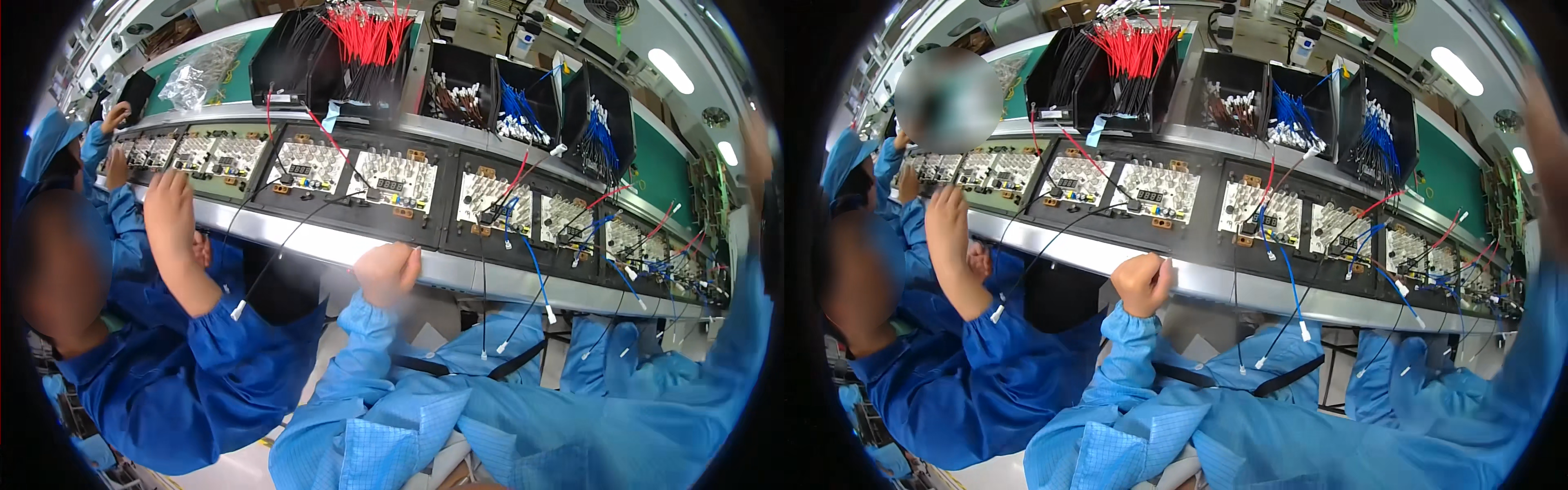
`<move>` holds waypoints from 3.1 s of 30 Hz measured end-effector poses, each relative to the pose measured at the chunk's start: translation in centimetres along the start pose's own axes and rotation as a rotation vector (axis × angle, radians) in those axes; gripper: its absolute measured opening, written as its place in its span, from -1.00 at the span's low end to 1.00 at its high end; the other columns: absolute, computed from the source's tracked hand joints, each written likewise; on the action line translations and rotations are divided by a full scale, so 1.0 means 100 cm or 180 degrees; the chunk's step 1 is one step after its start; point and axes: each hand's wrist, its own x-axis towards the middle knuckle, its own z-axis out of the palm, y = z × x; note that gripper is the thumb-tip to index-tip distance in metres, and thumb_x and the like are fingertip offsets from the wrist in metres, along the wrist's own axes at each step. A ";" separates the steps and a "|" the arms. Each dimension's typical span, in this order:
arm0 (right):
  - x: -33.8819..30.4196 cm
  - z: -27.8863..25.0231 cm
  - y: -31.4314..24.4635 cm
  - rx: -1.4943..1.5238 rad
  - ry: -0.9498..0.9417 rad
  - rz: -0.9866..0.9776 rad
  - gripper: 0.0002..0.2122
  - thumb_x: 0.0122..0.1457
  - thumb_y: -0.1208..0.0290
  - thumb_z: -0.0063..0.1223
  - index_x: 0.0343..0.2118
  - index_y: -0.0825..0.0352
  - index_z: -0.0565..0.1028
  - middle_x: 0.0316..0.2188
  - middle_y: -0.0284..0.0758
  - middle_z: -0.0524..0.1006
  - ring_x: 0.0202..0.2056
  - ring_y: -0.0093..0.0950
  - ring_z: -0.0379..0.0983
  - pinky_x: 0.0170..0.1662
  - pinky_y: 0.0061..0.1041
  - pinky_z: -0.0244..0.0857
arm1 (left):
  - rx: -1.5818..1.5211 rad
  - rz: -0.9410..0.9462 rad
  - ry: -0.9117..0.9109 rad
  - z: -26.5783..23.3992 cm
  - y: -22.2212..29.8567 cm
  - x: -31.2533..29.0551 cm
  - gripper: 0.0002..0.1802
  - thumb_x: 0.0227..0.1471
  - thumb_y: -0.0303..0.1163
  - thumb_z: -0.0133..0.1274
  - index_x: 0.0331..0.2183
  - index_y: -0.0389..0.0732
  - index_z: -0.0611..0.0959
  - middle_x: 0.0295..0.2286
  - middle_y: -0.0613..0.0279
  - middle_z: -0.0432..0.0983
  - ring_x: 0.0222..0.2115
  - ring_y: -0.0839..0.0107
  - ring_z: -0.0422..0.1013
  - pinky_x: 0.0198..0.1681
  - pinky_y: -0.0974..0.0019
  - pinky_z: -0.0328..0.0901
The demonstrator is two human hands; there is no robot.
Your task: Connecting wiring harnesses and cables to electronic components on an assembly line.
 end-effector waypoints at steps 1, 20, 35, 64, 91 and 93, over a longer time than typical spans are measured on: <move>0.002 0.017 0.025 0.0013 0.0109 0.0729 -0.81 0.18 0.34 -0.05 -0.39 0.37 0.51 -0.54 -0.26 0.50 -0.47 -0.46 0.40 -0.38 -0.48 0.27 | -0.0224 0.0079 -0.0086 0.010 -0.003 0.007 -0.74 -0.20 -0.52 0.11 -0.75 -0.21 0.39 -0.80 0.16 0.20 -0.79 0.20 0.20 -0.70 0.21 0.05; 0.055 0.453 0.061 0.0039 -0.2748 0.1726 -0.53 0.09 -0.03 -0.09 -0.20 0.32 0.55 -0.19 -0.28 0.54 0.00 -0.32 0.35 0.19 0.16 -0.19 | 0.0224 0.0070 -0.0102 -0.007 -0.004 -0.007 -0.83 -0.28 -0.47 0.15 -0.74 -0.16 0.48 -0.79 0.23 0.28 -0.77 0.25 0.26 -0.70 0.25 0.11; 0.065 0.424 0.138 0.2286 -0.2576 0.3270 -0.72 0.01 0.17 -0.03 -0.52 0.25 0.62 -0.48 -0.36 0.60 -0.45 -0.49 0.50 -0.31 -0.47 0.36 | 0.0231 0.0154 -0.0032 -0.005 -0.005 -0.008 -0.76 -0.39 -0.42 0.21 -0.75 -0.09 0.42 -0.75 0.28 0.26 -0.73 0.27 0.26 -0.68 0.21 0.14; 0.093 0.081 -0.105 0.3730 -0.0714 0.1530 -0.84 0.22 0.40 -0.09 -0.44 0.36 0.40 -0.71 -0.44 0.37 -0.63 -0.68 0.29 -0.55 -0.63 0.15 | -0.3031 -0.0605 0.0061 -0.061 0.095 0.046 -0.46 -0.01 -0.47 0.05 0.06 -0.30 0.41 0.02 -0.02 0.23 -0.08 0.29 0.32 -0.17 0.35 0.34; 0.108 0.219 -0.080 0.4146 -0.0731 0.1459 -0.92 0.10 0.51 0.01 -0.43 0.40 0.41 -0.52 -0.32 0.53 -0.37 -0.56 0.55 -0.28 -0.64 0.40 | -0.0020 -0.0347 0.0005 -0.086 0.033 -0.015 -0.70 -0.31 -0.64 0.23 -0.37 -0.22 0.68 -0.52 0.19 0.53 -0.52 0.31 0.44 -0.48 0.38 0.31; 0.117 0.240 -0.080 0.4039 -0.0909 0.1392 -0.93 0.08 0.53 0.02 -0.46 0.42 0.41 -0.54 -0.32 0.53 -0.37 -0.56 0.55 -0.28 -0.64 0.40 | -0.0020 -0.0375 0.0100 -0.084 0.029 -0.013 -0.74 -0.26 -0.63 0.23 -0.37 -0.23 0.68 -0.49 0.18 0.54 -0.49 0.32 0.46 -0.47 0.39 0.32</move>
